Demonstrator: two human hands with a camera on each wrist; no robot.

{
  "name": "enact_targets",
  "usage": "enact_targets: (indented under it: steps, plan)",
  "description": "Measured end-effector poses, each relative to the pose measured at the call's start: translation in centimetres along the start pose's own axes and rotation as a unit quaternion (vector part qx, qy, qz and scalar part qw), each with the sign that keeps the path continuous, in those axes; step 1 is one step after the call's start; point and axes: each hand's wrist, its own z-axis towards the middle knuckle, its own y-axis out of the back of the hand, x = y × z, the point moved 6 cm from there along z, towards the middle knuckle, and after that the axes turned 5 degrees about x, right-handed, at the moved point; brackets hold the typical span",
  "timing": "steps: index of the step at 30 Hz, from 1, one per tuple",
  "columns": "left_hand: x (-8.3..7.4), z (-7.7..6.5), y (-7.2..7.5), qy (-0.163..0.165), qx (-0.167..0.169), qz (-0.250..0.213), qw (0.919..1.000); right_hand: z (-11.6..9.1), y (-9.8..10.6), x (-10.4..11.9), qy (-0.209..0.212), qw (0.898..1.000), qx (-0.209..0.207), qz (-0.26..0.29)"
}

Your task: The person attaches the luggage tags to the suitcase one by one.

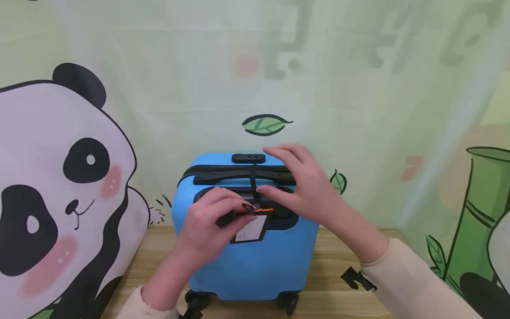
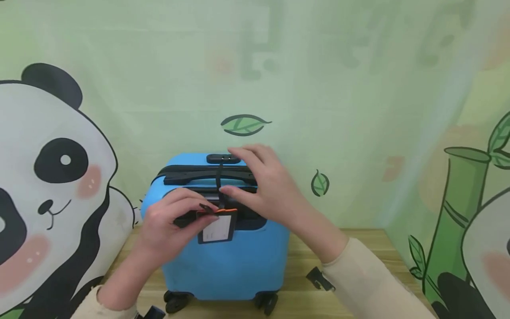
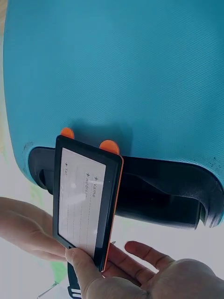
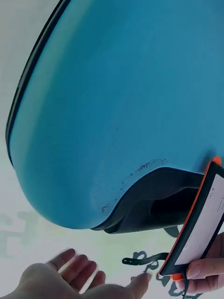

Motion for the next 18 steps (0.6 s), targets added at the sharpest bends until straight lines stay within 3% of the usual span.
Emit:
enact_targets:
  steps: [7, 18]
  plan:
    - [0.4, 0.1, 0.0, 0.000, 0.006, 0.010, 0.9999, 1.0, -1.5, -0.3, 0.006, 0.998, 0.060, -0.026]
    - [0.6, -0.1, 0.7, -0.006, 0.002, 0.025, 0.9997, 1.1, -3.1, -1.1, -0.068, 0.991, 0.111, -0.016]
